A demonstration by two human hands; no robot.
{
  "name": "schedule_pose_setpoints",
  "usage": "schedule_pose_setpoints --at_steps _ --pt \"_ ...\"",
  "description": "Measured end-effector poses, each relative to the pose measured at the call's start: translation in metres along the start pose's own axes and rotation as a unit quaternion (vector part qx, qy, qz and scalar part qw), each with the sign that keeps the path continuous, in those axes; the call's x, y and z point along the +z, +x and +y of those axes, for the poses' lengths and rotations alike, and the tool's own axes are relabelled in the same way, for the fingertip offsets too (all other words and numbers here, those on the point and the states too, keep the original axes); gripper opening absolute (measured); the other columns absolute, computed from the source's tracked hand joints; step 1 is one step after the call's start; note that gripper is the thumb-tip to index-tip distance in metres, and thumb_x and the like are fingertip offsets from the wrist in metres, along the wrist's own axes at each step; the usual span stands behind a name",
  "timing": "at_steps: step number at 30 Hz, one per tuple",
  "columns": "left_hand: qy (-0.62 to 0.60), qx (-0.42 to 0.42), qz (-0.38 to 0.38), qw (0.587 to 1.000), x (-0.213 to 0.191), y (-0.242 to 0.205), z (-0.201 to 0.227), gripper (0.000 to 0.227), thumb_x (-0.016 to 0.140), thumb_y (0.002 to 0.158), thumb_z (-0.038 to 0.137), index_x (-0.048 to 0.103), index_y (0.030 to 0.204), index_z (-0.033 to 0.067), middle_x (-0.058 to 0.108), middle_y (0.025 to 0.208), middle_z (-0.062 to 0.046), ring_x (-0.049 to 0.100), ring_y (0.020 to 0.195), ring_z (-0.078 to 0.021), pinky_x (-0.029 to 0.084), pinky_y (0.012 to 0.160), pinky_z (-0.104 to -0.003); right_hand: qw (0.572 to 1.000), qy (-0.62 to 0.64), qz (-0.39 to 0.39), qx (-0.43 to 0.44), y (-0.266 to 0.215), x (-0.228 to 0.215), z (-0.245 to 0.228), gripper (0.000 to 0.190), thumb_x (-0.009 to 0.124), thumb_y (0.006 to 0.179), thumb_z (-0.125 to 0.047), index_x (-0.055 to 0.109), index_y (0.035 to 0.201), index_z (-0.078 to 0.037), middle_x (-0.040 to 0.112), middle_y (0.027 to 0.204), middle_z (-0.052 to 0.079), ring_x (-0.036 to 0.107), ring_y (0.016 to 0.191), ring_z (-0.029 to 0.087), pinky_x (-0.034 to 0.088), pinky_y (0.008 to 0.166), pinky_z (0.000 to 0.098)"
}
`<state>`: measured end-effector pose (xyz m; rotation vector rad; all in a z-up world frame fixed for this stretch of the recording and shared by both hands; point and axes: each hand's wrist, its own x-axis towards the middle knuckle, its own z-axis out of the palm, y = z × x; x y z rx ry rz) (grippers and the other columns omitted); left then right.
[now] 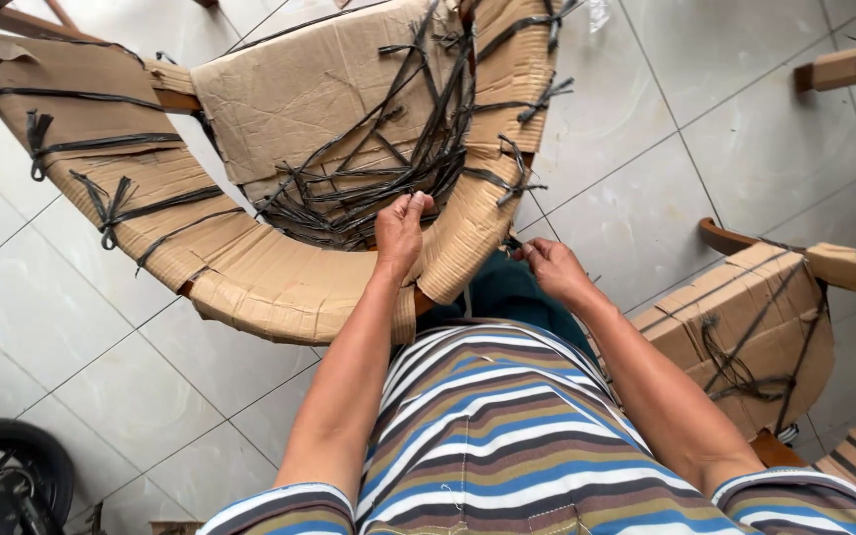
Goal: Securing protective cardboard wrapping to a wooden chair frame using black plastic ties
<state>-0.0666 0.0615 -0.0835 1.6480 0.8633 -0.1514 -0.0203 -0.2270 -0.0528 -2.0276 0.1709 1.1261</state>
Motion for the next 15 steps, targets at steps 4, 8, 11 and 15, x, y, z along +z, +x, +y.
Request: schedule_pose_setpoints --at_steps 4,8,11,15 --pt "0.017 0.088 -0.005 0.996 -0.004 -0.042 0.052 0.03 0.06 0.105 0.045 0.082 0.1 0.0241 0.08 0.093 0.0 0.075 0.099 -0.0142 0.057 0.091 -0.032 0.993 -0.114 0.032 -0.027 -0.047 -0.009 -0.027 0.03 0.054 0.108 -0.035 0.076 0.1 -0.018 0.062 0.062 0.002 0.061 0.063 0.02 0.049 0.061 0.0355" --pt "0.05 0.246 -0.01 0.968 -0.005 -0.067 0.071 0.026 0.063 0.105 0.037 0.08 0.095 0.0202 0.078 0.096 -0.004 0.072 0.097 -0.0269 0.057 0.09 -0.039 0.985 -0.15 0.063 -0.057 -0.096 -0.007 -0.073 0.031 0.052 0.109 -0.028 0.074 0.102 -0.009 0.074 0.083 0.02 0.072 0.086 0.042 0.055 0.076 0.0496" --pt "0.057 0.273 -0.016 0.96 -0.008 -0.074 0.081 0.024 0.064 0.104 0.038 0.081 0.097 0.0226 0.078 0.098 0.001 0.071 0.097 -0.0223 0.057 0.091 -0.037 0.979 -0.162 0.097 -0.072 -0.106 -0.004 -0.08 0.03 0.052 0.109 -0.032 0.074 0.103 -0.013 0.076 0.09 0.016 0.073 0.095 0.041 0.056 0.081 0.051" --pt "0.004 0.248 -0.022 0.968 -0.011 -0.067 0.082 0.024 0.064 0.105 0.035 0.08 0.099 0.0196 0.078 0.094 -0.001 0.074 0.095 -0.019 0.059 0.088 -0.036 0.978 -0.09 0.156 -0.105 -0.111 -0.008 -0.086 0.027 0.058 0.109 -0.035 0.074 0.101 -0.015 0.078 0.094 0.01 0.072 0.103 0.036 0.056 0.087 0.0477"
